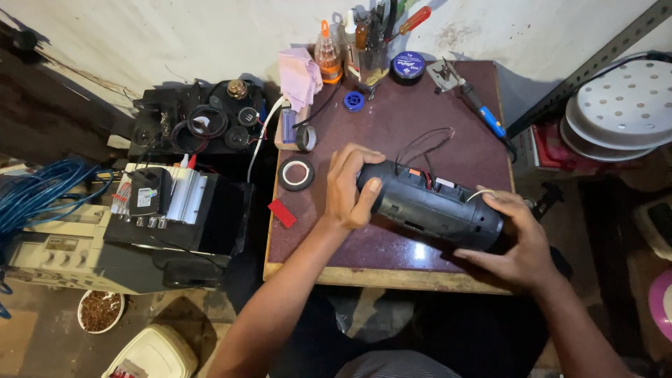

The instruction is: The person is repairing a disassembled black electronic device, likely a power tool, on a cluttered workbench. They use a screwdriver to tighten screws on the internal components and manipulate wires within the casing.

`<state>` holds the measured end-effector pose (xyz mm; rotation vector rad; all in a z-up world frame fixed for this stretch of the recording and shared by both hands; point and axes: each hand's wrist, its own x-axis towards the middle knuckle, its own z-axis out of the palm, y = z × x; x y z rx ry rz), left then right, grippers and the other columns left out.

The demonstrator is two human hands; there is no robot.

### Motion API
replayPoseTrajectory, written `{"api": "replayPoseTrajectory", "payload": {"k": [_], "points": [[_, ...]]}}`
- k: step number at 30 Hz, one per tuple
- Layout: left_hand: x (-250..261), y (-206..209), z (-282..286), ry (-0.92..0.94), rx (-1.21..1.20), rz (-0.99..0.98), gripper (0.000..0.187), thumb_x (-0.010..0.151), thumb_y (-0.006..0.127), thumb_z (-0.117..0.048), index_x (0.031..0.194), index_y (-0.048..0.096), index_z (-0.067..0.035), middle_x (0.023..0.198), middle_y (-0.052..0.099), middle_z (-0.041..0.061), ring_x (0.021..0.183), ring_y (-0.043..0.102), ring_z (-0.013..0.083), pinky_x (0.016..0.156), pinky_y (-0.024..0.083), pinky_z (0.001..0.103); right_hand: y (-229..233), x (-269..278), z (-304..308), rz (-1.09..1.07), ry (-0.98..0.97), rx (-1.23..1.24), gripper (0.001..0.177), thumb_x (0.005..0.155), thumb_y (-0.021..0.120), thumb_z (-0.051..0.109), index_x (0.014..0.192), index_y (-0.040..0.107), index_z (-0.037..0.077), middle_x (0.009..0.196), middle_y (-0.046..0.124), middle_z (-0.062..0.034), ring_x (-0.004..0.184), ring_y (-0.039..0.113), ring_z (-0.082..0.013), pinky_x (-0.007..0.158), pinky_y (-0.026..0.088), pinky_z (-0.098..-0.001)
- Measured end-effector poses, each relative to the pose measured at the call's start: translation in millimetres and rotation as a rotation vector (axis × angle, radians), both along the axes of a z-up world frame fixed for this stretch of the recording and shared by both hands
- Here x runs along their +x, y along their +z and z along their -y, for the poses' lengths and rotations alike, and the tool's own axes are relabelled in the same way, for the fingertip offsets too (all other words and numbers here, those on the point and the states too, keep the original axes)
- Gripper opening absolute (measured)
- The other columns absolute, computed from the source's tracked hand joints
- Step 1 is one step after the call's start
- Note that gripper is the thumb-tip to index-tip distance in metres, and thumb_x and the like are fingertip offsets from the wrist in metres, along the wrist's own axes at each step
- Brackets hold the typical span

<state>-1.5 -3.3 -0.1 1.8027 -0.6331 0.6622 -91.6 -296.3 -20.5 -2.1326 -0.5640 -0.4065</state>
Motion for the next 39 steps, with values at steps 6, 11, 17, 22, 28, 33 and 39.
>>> {"api": "replayPoseTrajectory", "payload": {"k": [6,11,17,22,28,33,39], "points": [[-7.8,3.5,-1.3,0.016,0.022,0.008,0.052,0.102,0.034,-0.046,0.100,0.061,-0.002,0.102,0.065,0.015,0.096,0.064,0.0274,0.087,0.039,0.040,0.3,3.2,3.8,0.020,0.055,-0.010,0.096,0.060,0.095,0.025,0.142,0.049,0.004,0.142,0.055,-0.0235,0.139,0.057,-0.0381,0.119,0.045,-0.0472],[-12.0,0.5,-3.7,0.022,0.079,0.050,0.053,0.105,0.032,-0.045,0.105,0.061,0.000,0.106,0.063,0.017,0.102,0.064,0.0297,0.089,0.043,0.041,2.6,7.8,7.3,0.024,0.078,-0.014,0.095,0.061,0.095,0.024,0.141,0.049,0.005,0.143,0.054,-0.0257,0.140,0.057,-0.0385,0.119,0.045,-0.0476],[-13.7,-0.7,-20.0,-0.051,0.361,0.022,0.074,0.100,0.031,-0.065,0.134,0.053,-0.003,0.117,0.055,0.018,0.111,0.057,0.0307,0.096,0.040,0.047,4.4,19.6,15.1,0.029,0.126,-0.028,0.094,0.062,0.095,0.021,0.141,0.048,0.005,0.147,0.054,-0.0267,0.139,0.056,-0.0363,0.120,0.043,-0.0467],[-15.4,14.4,-37.5,-0.155,0.590,-0.044,0.105,0.071,0.080,-0.069,0.146,0.046,-0.005,0.140,0.054,0.017,0.129,0.054,0.0322,0.110,0.036,0.050,12.7,29.6,18.4,-0.019,0.159,-0.029,0.091,0.062,0.094,0.019,0.138,0.047,0.004,0.149,0.053,-0.0261,0.140,0.054,-0.0354,0.121,0.041,-0.0472],[-9.4,3.2,-40.1,-0.154,0.534,0.024,0.103,0.067,0.089,-0.065,0.141,0.049,-0.006,0.142,0.061,0.012,0.131,0.060,0.0283,0.109,0.040,0.045,20.8,37.7,19.8,-0.110,0.180,-0.038,0.092,0.062,0.093,0.018,0.140,0.046,0.005,0.151,0.051,-0.0248,0.144,0.051,-0.0345,0.123,0.038,-0.0466],[-9.5,2.5,-40.0,-0.181,0.458,0.027,0.101,0.063,0.093,-0.060,0.137,0.054,-0.005,0.137,0.064,0.011,0.126,0.062,0.0263,0.108,0.040,0.042,24.3,37.3,19.9,-0.133,0.163,-0.059,0.094,0.059,0.095,0.017,0.140,0.046,0.008,0.151,0.052,-0.0228,0.143,0.052,-0.0334,0.122,0.038,-0.0458],[-8.6,0.9,-42.4,-0.191,0.528,0.006,0.105,0.064,0.093,-0.060,0.143,0.047,-0.007,0.141,0.058,0.013,0.130,0.058,0.0296,0.109,0.039,0.048,19.2,41.6,22.5,-0.095,0.204,-0.045,0.093,0.061,0.094,0.018,0.139,0.045,0.008,0.150,0.052,-0.0251,0.142,0.052,-0.0346,0.121,0.039,-0.0455]]}}
